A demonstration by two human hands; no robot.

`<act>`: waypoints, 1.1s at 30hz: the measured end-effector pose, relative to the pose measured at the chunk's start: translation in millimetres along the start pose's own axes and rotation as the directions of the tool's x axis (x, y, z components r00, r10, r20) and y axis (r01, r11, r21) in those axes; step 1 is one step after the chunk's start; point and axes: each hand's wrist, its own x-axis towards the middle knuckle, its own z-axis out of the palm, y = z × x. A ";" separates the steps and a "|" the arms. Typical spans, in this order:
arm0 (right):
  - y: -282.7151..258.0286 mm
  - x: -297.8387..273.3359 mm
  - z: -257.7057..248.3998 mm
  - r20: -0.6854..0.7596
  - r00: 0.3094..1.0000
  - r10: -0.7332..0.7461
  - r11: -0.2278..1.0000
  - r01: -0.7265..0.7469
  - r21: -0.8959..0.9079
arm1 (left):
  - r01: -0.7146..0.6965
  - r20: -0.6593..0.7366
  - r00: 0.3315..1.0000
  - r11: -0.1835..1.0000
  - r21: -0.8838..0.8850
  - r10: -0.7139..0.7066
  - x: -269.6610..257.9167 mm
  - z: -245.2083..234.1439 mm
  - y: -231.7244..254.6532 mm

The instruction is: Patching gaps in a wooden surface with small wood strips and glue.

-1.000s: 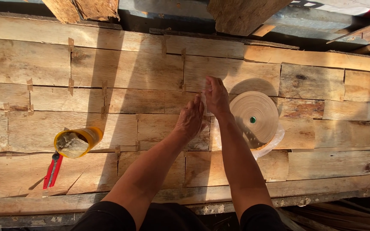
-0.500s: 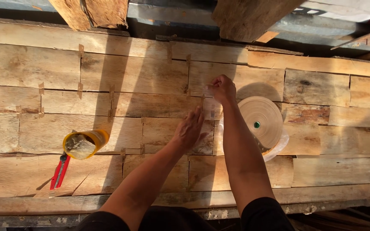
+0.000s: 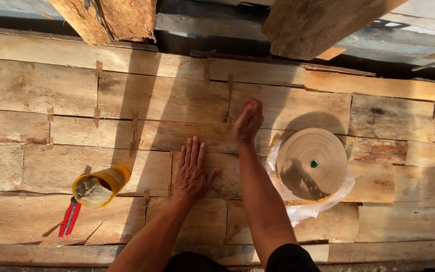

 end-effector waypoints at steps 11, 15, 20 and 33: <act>-16.3 32.1 -20.7 0.109 0.881 0.461 0.785 -0.462 0.413 | -0.015 0.000 1.000 1.000 0.006 0.015 -1.3 -2.6 0.1; 46.4 -17.4 -8.2 -0.004 0.994 0.110 0.993 -0.110 -0.041 | -0.021 -0.026 0.999 1.000 0.004 0.021 2.1 1.0 -0.3; -4.8 42.9 -31.1 0.207 0.787 0.581 0.565 -0.574 0.593 | -0.022 -0.018 1.000 0.999 0.037 0.023 0.3 -4.0 2.5; -1.5 26.4 26.8 0.437 0.764 0.474 0.599 -0.644 0.476 | -0.034 -0.019 0.999 0.999 0.007 0.034 -0.9 3.5 -3.6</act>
